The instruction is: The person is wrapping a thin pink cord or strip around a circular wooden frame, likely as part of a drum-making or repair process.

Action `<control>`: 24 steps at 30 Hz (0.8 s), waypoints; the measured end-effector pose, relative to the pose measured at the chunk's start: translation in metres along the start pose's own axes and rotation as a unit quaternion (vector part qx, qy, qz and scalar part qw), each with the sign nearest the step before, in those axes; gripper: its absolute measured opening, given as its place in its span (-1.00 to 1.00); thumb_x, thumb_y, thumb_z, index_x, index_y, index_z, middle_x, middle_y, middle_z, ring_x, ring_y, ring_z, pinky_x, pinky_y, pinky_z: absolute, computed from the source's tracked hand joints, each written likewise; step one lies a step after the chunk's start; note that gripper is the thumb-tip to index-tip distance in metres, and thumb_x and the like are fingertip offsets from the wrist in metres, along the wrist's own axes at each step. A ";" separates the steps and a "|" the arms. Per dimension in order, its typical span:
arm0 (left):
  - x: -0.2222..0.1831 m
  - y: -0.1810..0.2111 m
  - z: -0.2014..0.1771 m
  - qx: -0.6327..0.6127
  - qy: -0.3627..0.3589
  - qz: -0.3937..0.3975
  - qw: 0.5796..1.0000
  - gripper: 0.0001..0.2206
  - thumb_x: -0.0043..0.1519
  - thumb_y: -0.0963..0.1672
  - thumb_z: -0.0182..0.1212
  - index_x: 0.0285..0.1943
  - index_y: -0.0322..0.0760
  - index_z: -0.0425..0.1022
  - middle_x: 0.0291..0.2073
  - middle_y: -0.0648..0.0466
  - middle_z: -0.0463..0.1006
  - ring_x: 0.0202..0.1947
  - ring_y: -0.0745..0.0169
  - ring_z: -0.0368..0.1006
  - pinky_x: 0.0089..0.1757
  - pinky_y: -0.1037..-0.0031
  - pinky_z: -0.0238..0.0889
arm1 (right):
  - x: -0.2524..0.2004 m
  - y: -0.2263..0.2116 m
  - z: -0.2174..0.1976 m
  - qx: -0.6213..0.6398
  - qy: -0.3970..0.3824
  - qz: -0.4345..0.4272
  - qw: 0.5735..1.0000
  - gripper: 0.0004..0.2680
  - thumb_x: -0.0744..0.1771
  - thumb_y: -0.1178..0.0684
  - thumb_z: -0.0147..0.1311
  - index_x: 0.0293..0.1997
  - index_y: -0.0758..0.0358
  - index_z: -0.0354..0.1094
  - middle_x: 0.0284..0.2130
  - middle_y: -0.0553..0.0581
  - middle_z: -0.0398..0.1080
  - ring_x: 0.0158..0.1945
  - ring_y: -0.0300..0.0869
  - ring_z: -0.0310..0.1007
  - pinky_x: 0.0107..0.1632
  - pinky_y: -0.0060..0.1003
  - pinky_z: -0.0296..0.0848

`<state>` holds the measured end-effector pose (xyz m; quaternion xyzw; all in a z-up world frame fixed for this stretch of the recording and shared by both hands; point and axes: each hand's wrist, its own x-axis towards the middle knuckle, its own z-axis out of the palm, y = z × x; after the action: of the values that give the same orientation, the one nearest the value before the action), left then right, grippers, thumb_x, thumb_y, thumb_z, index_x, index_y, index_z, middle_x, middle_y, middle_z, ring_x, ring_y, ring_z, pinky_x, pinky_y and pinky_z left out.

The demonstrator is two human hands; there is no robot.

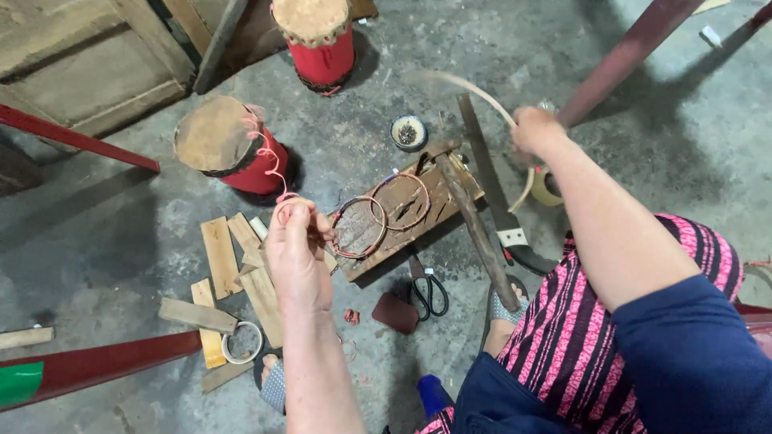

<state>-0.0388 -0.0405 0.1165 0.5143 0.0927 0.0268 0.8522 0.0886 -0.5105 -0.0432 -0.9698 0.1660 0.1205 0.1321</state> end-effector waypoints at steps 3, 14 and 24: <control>0.003 -0.006 -0.002 0.041 -0.012 0.026 0.999 -0.91 0.37 -0.11 0.12 -0.13 -0.21 0.43 -0.59 0.04 0.45 -0.56 0.39 0.38 -0.37 0.67 0.33 | -0.014 0.045 0.002 -0.142 0.004 0.042 0.989 -0.81 0.33 0.10 0.09 -0.08 0.31 0.60 -0.32 0.34 0.59 -0.17 0.17 0.65 -0.17 0.03 0.60; -0.003 -0.005 0.023 0.103 -0.058 0.039 0.992 -0.88 0.37 -0.10 0.09 -0.21 -0.17 0.41 -0.48 0.12 0.41 -0.44 0.41 0.32 -0.32 0.57 0.19 | -0.028 0.124 -0.059 -0.120 0.081 0.278 0.950 -0.54 0.32 -0.25 0.20 0.28 0.18 0.31 0.15 0.38 0.39 0.20 0.27 0.37 0.09 0.23 0.21; -0.018 -0.034 0.048 -0.076 -0.191 -0.117 0.971 -0.73 0.44 -0.04 -0.04 -0.29 -0.20 0.39 -0.77 0.14 0.22 -0.74 0.39 0.19 -0.50 0.63 0.16 | -0.239 -0.203 -0.154 0.325 -0.133 -0.348 0.869 -0.66 0.38 0.06 -0.04 0.32 0.29 0.28 0.19 0.37 0.41 0.29 0.20 0.33 0.34 0.20 0.24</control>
<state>-0.0489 -0.1008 0.1101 0.4288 -0.0148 -0.1654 0.8880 -0.0291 -0.3019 0.2111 -0.8419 -0.1715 0.1342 0.4937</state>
